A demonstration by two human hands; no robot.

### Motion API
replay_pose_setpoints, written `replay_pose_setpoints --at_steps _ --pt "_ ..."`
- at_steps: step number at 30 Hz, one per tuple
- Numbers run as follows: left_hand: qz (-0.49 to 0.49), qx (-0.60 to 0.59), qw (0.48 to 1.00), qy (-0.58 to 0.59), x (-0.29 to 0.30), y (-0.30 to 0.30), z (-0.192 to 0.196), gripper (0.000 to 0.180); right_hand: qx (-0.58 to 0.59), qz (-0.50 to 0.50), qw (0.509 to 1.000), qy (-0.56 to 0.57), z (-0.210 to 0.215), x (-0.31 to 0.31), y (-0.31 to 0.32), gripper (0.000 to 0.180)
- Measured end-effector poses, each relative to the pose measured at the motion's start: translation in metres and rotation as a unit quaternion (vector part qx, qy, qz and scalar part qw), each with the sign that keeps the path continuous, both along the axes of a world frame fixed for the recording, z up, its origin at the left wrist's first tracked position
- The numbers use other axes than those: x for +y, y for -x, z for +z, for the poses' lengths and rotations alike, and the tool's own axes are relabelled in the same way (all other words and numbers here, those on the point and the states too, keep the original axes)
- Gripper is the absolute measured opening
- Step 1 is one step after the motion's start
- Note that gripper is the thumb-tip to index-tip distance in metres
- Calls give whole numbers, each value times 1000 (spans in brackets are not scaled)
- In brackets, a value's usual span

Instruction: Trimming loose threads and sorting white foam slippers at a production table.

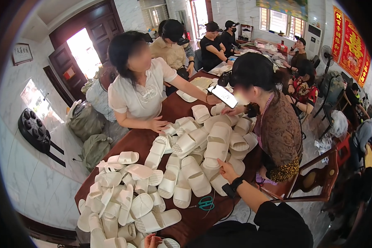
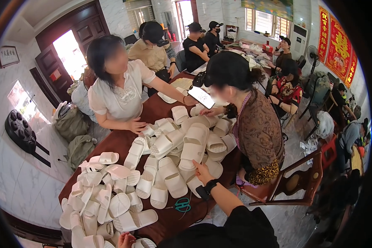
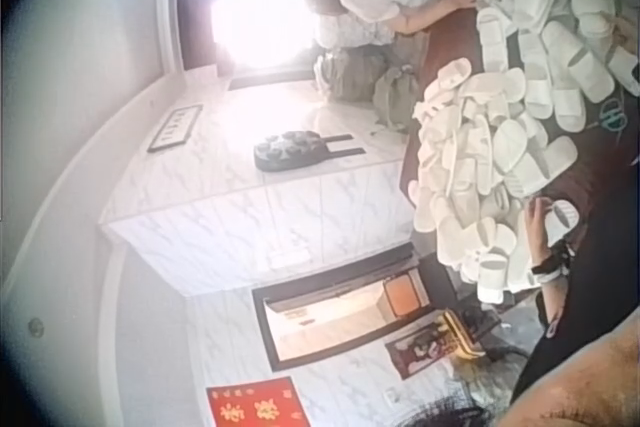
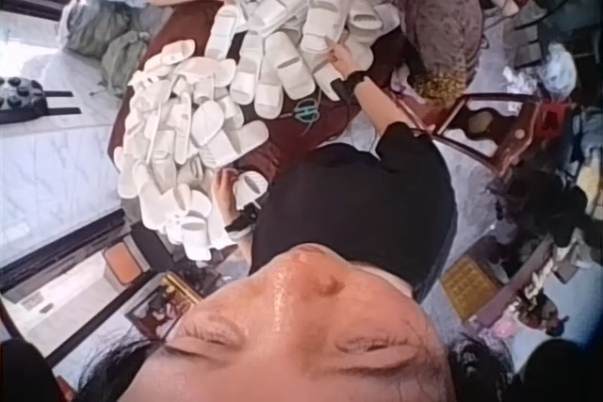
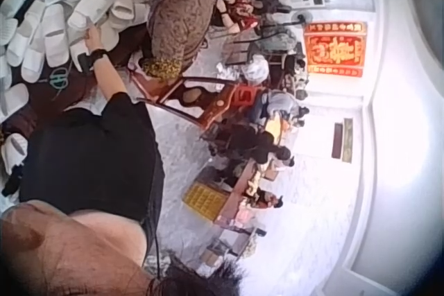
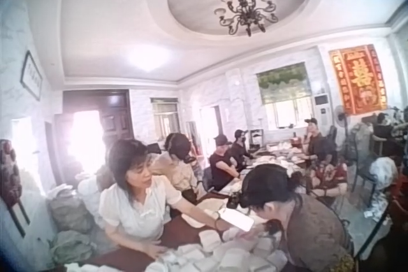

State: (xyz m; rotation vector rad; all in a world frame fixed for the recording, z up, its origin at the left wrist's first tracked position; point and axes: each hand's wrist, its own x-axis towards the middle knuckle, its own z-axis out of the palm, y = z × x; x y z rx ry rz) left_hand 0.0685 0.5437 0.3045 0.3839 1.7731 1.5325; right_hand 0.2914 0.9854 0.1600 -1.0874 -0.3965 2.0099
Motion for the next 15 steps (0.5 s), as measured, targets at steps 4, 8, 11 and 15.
replay_pose_setpoints --at_steps 4,8,11,15 --pt "30 -2 1000 -4 -1 -6 3 21 -8 7 1000 -4 -1 2 3 27" --pt "22 47 999 12 2 -8 11 23 -37 46 998 -17 5 0 4 29" --pt "20 53 998 1 6 -10 17 23 -90 35 995 -15 13 -4 10 31" --pt "16 56 998 -7 1 -8 9 22 -122 27 992 -28 13 -5 18 31"
